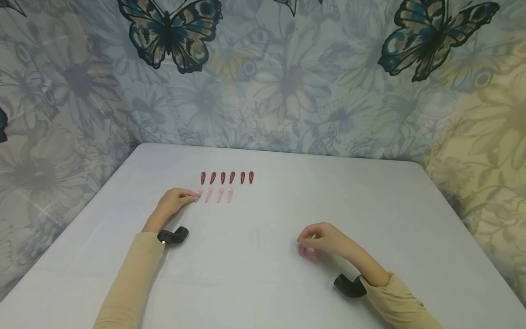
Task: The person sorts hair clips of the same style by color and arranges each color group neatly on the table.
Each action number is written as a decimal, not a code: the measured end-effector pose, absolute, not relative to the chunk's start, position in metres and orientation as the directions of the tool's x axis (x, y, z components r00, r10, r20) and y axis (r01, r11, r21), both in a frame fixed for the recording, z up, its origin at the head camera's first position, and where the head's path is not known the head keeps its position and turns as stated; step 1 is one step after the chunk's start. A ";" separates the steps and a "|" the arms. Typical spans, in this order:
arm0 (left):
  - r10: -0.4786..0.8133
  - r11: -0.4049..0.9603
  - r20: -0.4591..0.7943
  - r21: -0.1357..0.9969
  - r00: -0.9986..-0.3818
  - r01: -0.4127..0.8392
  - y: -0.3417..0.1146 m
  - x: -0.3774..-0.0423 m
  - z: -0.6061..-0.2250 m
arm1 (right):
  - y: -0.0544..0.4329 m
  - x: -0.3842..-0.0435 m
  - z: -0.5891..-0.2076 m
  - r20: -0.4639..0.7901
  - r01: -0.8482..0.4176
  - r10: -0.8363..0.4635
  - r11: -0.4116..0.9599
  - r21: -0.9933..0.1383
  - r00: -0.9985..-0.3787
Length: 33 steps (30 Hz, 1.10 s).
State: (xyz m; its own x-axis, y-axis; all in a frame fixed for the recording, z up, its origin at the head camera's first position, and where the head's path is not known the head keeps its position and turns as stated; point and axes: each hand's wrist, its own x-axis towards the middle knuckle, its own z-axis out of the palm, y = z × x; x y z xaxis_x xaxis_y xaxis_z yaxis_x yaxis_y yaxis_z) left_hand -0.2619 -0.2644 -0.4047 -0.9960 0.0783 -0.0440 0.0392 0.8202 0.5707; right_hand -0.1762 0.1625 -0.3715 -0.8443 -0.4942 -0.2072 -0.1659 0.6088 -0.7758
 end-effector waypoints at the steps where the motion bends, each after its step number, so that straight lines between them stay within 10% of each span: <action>1: 0.080 0.819 -0.046 0.573 -0.996 0.039 -0.265 -0.262 -0.405 | 0.163 -0.176 -0.371 -0.205 -0.171 -0.497 0.611 -0.773 -0.843; 24: 0.053 0.825 -0.070 0.565 -0.996 0.004 -0.264 -0.264 -0.407 | 0.149 -0.160 -0.377 -0.157 -0.218 -0.385 0.763 -0.608 -0.909; 33: 0.041 0.827 -0.070 0.562 -0.997 -0.005 -0.263 -0.264 -0.406 | 0.150 -0.161 -0.379 -0.141 -0.248 -0.471 0.669 -0.701 -0.871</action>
State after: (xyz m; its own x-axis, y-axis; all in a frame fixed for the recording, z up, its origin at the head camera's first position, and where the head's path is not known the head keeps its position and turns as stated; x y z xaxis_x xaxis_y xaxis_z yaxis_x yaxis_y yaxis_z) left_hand -0.2643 -0.2631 -0.4056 -0.9967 0.0409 -0.0697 -0.0054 0.8269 0.5623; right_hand -0.1612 0.1502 -0.3793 -0.8709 -0.4707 -0.1414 -0.2475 0.6686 -0.7012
